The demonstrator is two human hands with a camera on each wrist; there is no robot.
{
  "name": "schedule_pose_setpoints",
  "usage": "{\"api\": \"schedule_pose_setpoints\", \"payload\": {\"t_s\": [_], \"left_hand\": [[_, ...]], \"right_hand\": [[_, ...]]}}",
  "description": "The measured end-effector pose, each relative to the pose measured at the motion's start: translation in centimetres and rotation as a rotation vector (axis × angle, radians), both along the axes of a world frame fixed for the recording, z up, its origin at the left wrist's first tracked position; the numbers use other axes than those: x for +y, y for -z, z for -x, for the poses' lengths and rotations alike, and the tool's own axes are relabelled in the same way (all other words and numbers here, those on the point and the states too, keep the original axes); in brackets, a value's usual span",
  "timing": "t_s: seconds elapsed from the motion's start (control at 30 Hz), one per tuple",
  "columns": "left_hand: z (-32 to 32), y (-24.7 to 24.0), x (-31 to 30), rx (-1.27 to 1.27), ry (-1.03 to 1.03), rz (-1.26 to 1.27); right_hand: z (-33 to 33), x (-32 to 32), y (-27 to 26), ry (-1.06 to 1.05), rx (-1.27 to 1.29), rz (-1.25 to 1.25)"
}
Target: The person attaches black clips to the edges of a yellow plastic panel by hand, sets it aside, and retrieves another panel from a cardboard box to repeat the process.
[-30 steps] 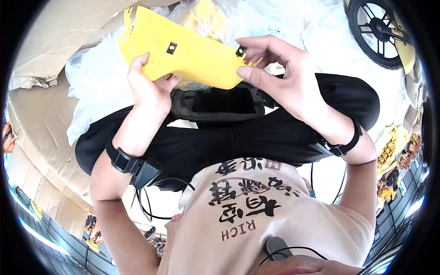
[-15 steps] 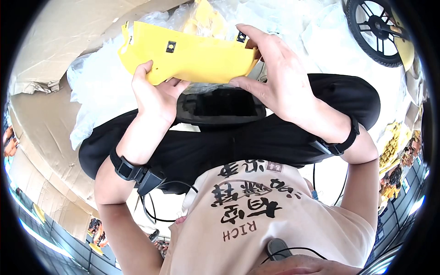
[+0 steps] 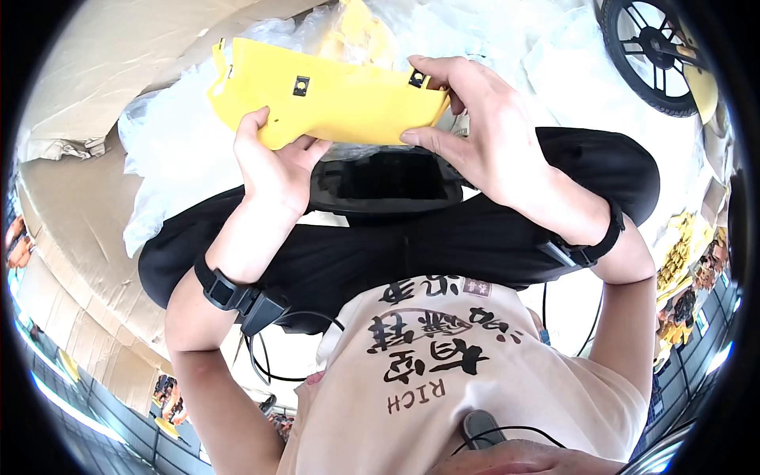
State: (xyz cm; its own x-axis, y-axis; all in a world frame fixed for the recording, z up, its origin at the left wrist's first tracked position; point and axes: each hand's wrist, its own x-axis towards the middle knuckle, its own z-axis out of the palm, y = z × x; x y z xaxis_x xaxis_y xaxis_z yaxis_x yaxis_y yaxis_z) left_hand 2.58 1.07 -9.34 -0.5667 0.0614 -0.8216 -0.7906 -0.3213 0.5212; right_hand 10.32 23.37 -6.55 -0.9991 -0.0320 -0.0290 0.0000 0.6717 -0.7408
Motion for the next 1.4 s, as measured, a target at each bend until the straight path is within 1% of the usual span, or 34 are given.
{"api": "schedule_pose_setpoints", "payload": {"t_s": [0.03,0.23,0.27,0.3,0.4,0.43,0.5,0.53,0.57,0.6,0.63,0.67,0.7,0.73,0.77,0.83,0.9,0.93,1.0,1.03,1.07,1.1,1.13,1.17,1.2,1.23,1.27,1.3,1.33,1.37,1.4], "left_hand": [[0.1,0.0,0.0,0.006,0.001,0.009],[-0.5,-0.2,-0.1,0.007,-0.012,-0.01],[-0.6,0.0,-0.3,0.007,0.003,-0.029],[-0.7,0.3,-0.6,0.01,0.018,-0.049],[-0.8,0.4,-0.8,0.024,0.028,-0.073],[-0.7,0.3,-1.0,0.029,0.024,-0.084],[-0.7,-0.3,-1.0,0.029,0.014,-0.054],[-0.8,-0.4,-1.3,0.062,0.048,-0.061],[-0.8,-0.3,-1.6,0.072,0.052,-0.094],[-1.1,-1.1,-1.4,0.078,0.047,-0.056],[-1.2,-1.5,-1.8,0.108,0.089,-0.121],[-1.4,-2.0,-2.2,0.11,0.096,-0.165],[-1.7,-4.0,-2.2,0.1,0.037,-0.175],[-2.1,-5.6,-2.4,0.143,-0.015,-0.186],[-2.4,-7.1,-3.2,0.193,0.0,-0.252],[-2.5,-10.9,-4.7,0.328,-0.004,-0.29],[-1.9,-12.5,-6.7,0.467,-0.101,-0.348],[-1.6,-14.2,-7.7,0.551,-0.171,-0.328],[-0.9,-16.2,-10.7,0.761,-0.264,-0.246],[-0.4,-17.3,-12.6,0.858,-0.285,-0.216],[-0.1,-18.5,-14.4,0.909,-0.381,-0.163],[0.3,-19.3,-16.9,1.009,-0.394,-0.131],[0.3,-20.3,-19.2,1.085,-0.427,-0.098],[0.4,-20.6,-22.2,1.144,-0.47,-0.016],[0.2,-22.3,-24.3,1.043,-0.628,0.059],[0.3,-22.3,-28.4,1.05,-0.738,0.076],[-0.2,-22.3,-33.3,1.047,-0.708,0.094],[-0.8,-22.9,-36.4,1.022,-0.804,0.22],[-2.0,-23.6,-39.1,0.915,-0.873,0.253],[-2.9,-24.1,-41.5,0.793,-1.029,0.37],[-4.8,-23.3,-45.9,0.739,-0.944,0.466]], "right_hand": [[0.0,0.1,-0.1,-0.013,-0.032,-0.013],[-0.2,0.1,-0.3,-0.031,0.029,0.052],[-0.2,0.1,-0.6,-0.027,-0.003,0.075],[-0.2,0.0,-0.9,-0.035,0.022,0.084],[-0.2,-0.1,-1.6,-0.017,-0.059,0.079],[-0.1,0.0,-1.7,-0.044,-0.026,0.087],[0.3,0.4,-2.1,-0.112,0.031,-0.001],[0.4,0.2,-2.7,-0.107,0.142,-0.066],[0.5,-0.2,-4.1,-0.075,0.129,0.047],[0.4,-0.1,-5.3,-0.105,0.188,0.105],[0.3,0.3,-6.6,-0.176,0.21,0.209],[-0.1,0.7,-8.1,-0.292,0.276,0.311],[-1.1,0.8,-9.6,-0.364,0.329,0.509],[-2.0,0.1,-11.5,-0.413,0.398,0.619],[-2.9,-0.7,-13.4,-0.47,0.463,0.725],[-3.0,-1.2,-16.2,-0.671,0.531,0.775],[-2.6,-2.0,-18.1,-0.84,0.525,0.746],[-2.7,-2.4,-18.5,-0.895,0.517,0.743],[-2.5,-3.4,-18.6,-0.957,0.534,0.757],[-2.6,-4.4,-18.9,-0.938,0.528,0.797],[-2.8,-5.2,-19.2,-0.911,0.523,0.837],[-3.1,-5.7,-19.5,-0.923,0.524,0.839],[-3.5,-5.9,-19.6,-0.853,0.532,0.816],[-3.3,-5.6,-19.5,-0.866,0.54,0.803],[-3.0,-5.4,-19.3,-0.878,0.548,0.791],[-2.7,-5.1,-19.1,-0.891,0.557,0.779],[-2.8,-4.7,-19.0,-0.914,0.569,0.709],[-2.7,-4.9,-18.8,-0.924,0.577,0.676],[-2.6,-5.0,-18.7,-0.934,0.585,0.642],[-2.3,-5.9,-18.4,-0.945,0.616,0.753],[-2.3,-5.7,-18.3,-0.944,0.627,0.813]]}}
